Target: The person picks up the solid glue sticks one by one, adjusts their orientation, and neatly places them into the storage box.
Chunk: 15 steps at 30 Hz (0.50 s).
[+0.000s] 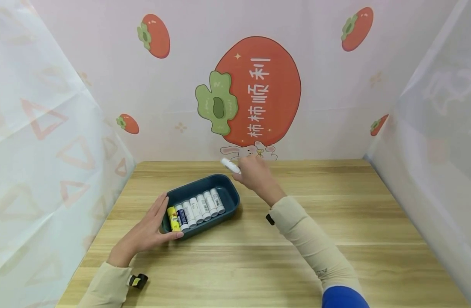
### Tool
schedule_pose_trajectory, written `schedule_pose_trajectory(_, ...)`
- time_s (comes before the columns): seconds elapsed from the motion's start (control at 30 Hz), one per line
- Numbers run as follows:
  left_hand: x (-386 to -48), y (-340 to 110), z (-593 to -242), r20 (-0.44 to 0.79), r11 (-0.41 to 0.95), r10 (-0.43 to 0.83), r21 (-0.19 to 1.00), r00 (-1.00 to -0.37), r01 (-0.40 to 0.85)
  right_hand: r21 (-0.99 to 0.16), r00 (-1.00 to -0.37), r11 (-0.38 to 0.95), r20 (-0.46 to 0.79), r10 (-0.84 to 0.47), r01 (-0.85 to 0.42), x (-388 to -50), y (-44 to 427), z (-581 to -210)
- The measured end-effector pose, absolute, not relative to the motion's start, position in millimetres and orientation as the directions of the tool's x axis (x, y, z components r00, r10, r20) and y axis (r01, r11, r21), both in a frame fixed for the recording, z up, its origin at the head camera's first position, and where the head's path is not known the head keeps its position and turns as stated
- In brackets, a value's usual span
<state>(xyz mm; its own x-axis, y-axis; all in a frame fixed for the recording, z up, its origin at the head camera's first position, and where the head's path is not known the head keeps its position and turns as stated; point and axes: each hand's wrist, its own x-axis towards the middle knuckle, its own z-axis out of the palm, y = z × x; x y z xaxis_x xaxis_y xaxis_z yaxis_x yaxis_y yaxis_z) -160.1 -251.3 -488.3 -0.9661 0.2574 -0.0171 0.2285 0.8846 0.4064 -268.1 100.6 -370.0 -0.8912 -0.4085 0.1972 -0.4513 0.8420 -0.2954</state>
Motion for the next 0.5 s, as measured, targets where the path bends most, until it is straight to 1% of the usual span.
schedule_pose_trajectory(0.27, -160, -251, -487, -0.012, 0.880, 0.262, 0.413, -0.965, 0.234, -0.379, -0.928, 0.848, 0.173, -0.329, -0.371, -265, 74, -386)
schedule_pose_trajectory(0.5, -160, -251, -489, -0.013, 0.879, 0.258, 0.418, -0.966, 0.229, -0.294, -0.950, 0.905, 0.160, -0.269, -0.306, -259, 54, -409)
